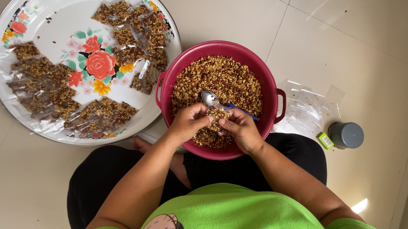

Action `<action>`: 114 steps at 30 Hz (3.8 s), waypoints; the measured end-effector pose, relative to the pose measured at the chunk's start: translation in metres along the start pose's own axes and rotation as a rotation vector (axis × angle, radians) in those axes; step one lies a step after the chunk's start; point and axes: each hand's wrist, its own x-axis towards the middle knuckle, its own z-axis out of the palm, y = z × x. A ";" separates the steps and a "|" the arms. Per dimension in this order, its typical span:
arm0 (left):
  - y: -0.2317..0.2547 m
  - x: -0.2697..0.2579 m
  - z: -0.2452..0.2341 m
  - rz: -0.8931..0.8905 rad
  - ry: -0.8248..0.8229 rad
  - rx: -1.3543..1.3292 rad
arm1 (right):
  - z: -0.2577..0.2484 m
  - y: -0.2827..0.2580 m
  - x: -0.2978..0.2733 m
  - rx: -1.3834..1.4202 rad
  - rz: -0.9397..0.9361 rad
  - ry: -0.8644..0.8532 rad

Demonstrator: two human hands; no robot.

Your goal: A person is manually filling small plastic bags with a seed and nut mixture using a spoon and then sealing each bag with a handheld heat sealer while sitting on the floor.

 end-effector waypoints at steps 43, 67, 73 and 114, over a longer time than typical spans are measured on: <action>-0.001 -0.001 0.000 -0.047 -0.074 0.087 | -0.010 0.005 0.005 -0.002 -0.056 0.031; 0.000 -0.001 -0.003 -0.037 -0.118 0.058 | -0.004 0.002 0.011 -0.111 -0.115 0.036; 0.009 0.001 -0.015 -0.012 -0.067 0.218 | -0.017 0.012 0.023 -0.110 -0.042 -0.050; -0.053 0.091 -0.349 -0.379 0.549 1.088 | -0.049 0.026 0.069 0.075 0.269 -0.526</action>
